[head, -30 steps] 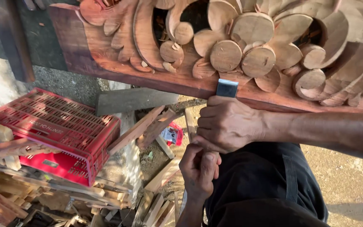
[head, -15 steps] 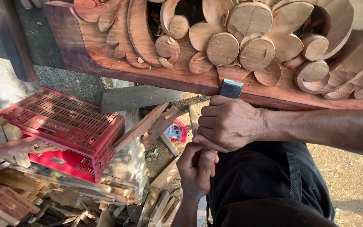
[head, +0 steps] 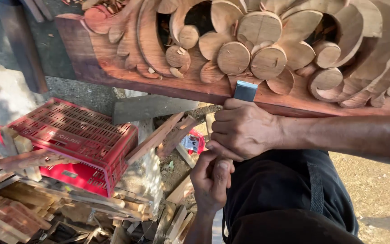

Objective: The person is carving decorative floral patterns into a wooden plank using a chisel and a hammer.

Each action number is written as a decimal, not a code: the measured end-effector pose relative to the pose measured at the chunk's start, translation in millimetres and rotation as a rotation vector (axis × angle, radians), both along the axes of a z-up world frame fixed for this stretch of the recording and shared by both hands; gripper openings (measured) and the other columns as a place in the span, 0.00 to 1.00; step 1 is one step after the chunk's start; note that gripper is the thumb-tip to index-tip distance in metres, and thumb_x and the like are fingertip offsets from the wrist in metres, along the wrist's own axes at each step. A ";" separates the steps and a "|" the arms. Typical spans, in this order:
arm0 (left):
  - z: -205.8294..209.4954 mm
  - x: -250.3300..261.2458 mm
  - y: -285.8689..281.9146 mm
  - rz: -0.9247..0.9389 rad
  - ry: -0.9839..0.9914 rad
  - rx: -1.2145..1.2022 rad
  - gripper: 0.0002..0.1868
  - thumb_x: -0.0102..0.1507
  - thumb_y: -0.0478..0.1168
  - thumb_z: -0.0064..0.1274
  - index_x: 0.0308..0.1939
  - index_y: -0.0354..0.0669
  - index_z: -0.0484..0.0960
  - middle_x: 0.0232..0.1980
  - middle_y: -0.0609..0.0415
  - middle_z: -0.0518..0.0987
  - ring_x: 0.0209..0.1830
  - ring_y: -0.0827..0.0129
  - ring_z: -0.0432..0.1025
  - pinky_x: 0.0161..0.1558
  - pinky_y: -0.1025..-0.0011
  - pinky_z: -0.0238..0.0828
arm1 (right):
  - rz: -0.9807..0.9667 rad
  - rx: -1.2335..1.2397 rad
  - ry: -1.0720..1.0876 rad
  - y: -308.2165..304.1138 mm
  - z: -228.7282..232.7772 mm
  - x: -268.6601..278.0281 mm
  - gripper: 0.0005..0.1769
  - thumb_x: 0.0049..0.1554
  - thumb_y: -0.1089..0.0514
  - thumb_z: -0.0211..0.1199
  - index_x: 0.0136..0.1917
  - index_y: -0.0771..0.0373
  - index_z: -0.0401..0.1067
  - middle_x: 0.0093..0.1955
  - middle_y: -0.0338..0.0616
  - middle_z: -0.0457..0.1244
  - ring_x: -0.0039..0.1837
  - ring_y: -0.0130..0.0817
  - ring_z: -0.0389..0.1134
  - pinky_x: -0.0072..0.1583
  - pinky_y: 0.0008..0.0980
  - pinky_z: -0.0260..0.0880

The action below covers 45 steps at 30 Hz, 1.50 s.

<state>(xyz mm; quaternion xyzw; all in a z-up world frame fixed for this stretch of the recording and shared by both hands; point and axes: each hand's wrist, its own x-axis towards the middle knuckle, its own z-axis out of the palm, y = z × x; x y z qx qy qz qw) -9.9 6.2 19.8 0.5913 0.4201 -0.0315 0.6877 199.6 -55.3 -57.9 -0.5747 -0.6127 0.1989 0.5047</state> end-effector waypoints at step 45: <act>-0.6 190.3 84.1 -1.007 -0.201 1.266 0.17 0.70 0.40 0.55 0.62 0.45 0.86 0.66 0.39 0.74 0.66 0.49 0.68 0.66 0.53 0.65 | -0.267 -0.613 0.163 -95.7 55.2 4.5 0.16 0.58 0.44 0.63 0.33 0.52 0.72 0.33 0.35 0.62 0.38 0.37 0.62 0.42 0.38 0.57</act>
